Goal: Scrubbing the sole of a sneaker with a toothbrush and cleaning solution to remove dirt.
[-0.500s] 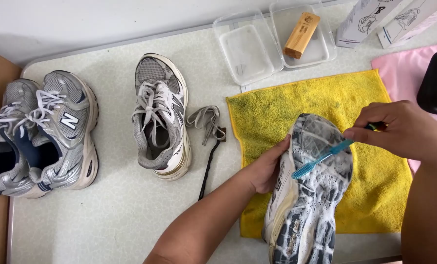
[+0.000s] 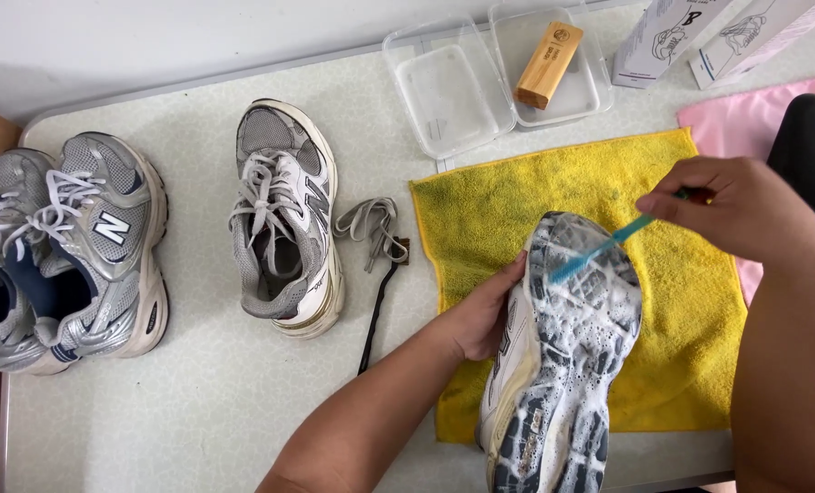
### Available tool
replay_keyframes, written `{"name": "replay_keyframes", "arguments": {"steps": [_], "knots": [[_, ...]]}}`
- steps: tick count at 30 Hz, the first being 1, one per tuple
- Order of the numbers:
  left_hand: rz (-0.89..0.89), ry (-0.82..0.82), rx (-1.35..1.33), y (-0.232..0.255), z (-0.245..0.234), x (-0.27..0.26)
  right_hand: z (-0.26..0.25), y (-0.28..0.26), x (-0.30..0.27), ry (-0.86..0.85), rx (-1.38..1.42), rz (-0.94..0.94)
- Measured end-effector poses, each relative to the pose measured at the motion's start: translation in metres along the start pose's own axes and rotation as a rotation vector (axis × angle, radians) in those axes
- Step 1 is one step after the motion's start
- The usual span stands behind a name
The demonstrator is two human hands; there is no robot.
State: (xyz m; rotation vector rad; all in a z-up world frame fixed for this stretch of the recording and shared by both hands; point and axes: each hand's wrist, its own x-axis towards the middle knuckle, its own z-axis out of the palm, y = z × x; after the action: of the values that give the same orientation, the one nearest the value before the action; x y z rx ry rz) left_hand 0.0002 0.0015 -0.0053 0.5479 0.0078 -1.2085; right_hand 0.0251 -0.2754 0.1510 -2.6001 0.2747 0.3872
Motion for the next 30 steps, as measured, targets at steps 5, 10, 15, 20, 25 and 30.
{"name": "replay_keyframes", "arguments": {"steps": [5, 10, 15, 20, 25, 30], "knots": [[-0.010, 0.003, 0.010, 0.002, 0.002, -0.001, 0.007, 0.000, 0.005, 0.064, 0.071, -0.010], [0.012, -0.044, -0.016, 0.001, 0.002, -0.001, 0.011, -0.018, 0.002, -0.099, 0.040, -0.053], [-0.011, -0.021, -0.017, 0.000, 0.001, -0.001, 0.011, 0.001, 0.016, 0.154, 0.160, 0.076], [-0.001, -0.024, -0.041, 0.001, 0.003, -0.001, 0.025, -0.004, 0.018, 0.066, 0.081, -0.118], [0.020, -0.061, -0.060, -0.002, -0.001, 0.000, 0.024, 0.001, 0.024, 0.056, 0.042, -0.122], [-0.005, -0.012, -0.036, -0.002, -0.004, 0.001, 0.021, 0.020, 0.032, 0.174, 0.063, 0.052]]}}
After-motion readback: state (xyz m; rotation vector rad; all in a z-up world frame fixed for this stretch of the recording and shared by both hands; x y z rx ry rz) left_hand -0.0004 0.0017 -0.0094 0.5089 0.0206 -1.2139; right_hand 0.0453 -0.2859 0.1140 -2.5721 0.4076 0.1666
